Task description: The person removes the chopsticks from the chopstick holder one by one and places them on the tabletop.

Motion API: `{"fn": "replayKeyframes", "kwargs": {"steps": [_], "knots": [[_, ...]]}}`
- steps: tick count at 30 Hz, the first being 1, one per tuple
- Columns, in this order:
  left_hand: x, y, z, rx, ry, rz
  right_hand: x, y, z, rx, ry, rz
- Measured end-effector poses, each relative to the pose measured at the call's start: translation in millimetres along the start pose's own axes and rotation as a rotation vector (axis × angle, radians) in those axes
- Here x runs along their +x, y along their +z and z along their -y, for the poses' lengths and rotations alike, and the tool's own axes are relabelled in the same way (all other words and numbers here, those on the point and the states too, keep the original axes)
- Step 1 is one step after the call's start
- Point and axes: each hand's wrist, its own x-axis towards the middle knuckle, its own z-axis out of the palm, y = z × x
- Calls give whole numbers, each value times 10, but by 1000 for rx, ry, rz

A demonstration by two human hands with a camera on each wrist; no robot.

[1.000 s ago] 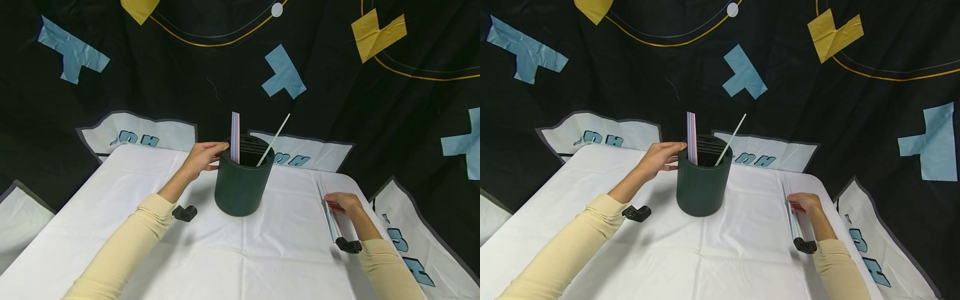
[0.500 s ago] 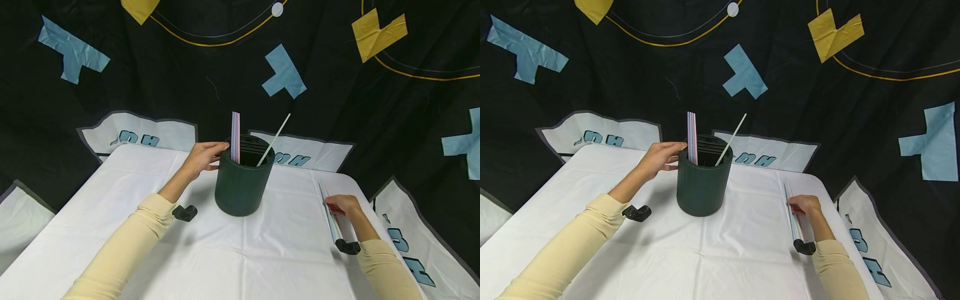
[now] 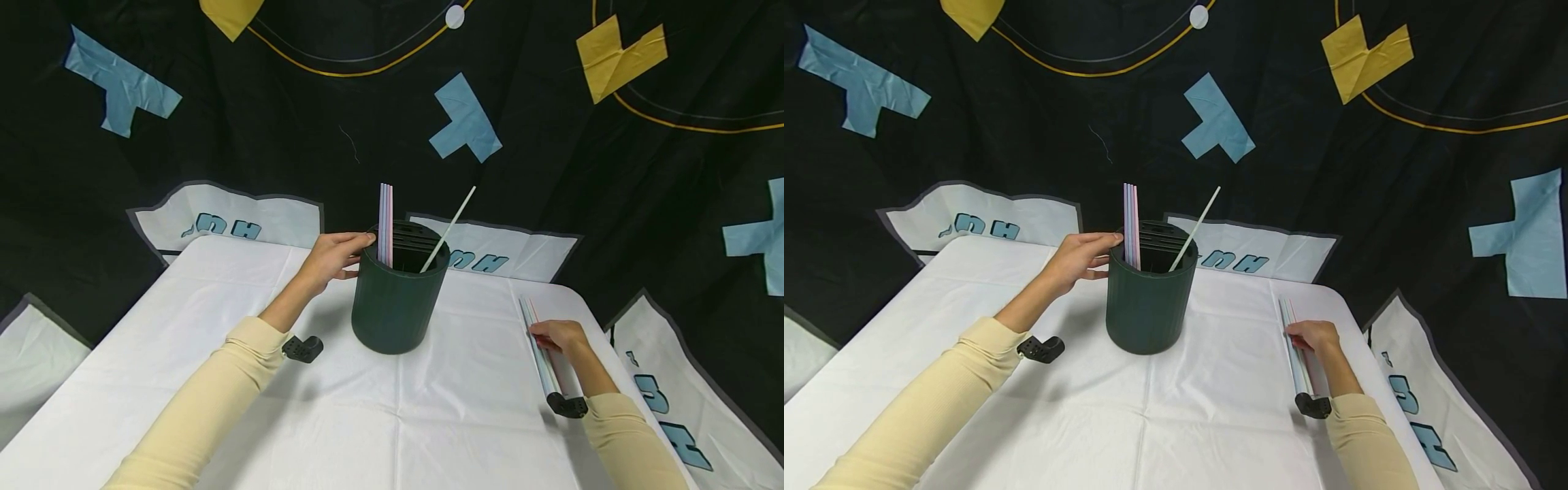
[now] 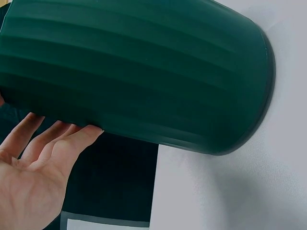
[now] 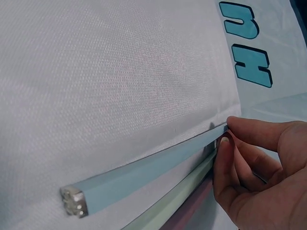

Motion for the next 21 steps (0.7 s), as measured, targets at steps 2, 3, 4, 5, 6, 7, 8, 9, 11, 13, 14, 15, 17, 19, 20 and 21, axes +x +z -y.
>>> {"fn": "replayKeyframes", "kwargs": {"steps": [2,3,4,5,6,7,8,9,11,13,14,15,17,19,20,21], "knots": [[0,4,2,4,2,1,-6,-5,3,-19,-2,-7],[-1,6,2,5,3,1,-9,-8,7,-29,0,-12],[-2,8,2,8,4,1,-15,-10,14,-41,1,-16],[-1,8,2,11,6,4,-22,-13,23,-58,3,-19],[-3,11,2,11,5,3,-28,-16,33,-77,1,-21],[-4,12,2,11,3,1,-34,-18,46,-90,-4,-23],[-5,12,1,9,3,2,-45,-17,64,-95,-9,-21],[-5,14,1,7,2,2,-50,-17,85,-93,-18,-19],[-1,14,2,4,2,6,-75,-12,151,-81,-53,2],[1,10,2,1,3,4,-94,3,243,-51,-96,30],[3,8,3,-2,4,5,-111,11,300,-39,-119,48],[4,4,4,-1,5,6,-128,20,363,-29,-142,65],[6,-3,5,-2,7,6,-184,49,512,-10,-184,106],[8,-6,8,1,9,7,-260,81,682,6,-219,154],[9,-6,10,2,11,9,-306,98,771,15,-231,179],[11,-7,12,3,13,11,-353,116,863,22,-238,202]]}}
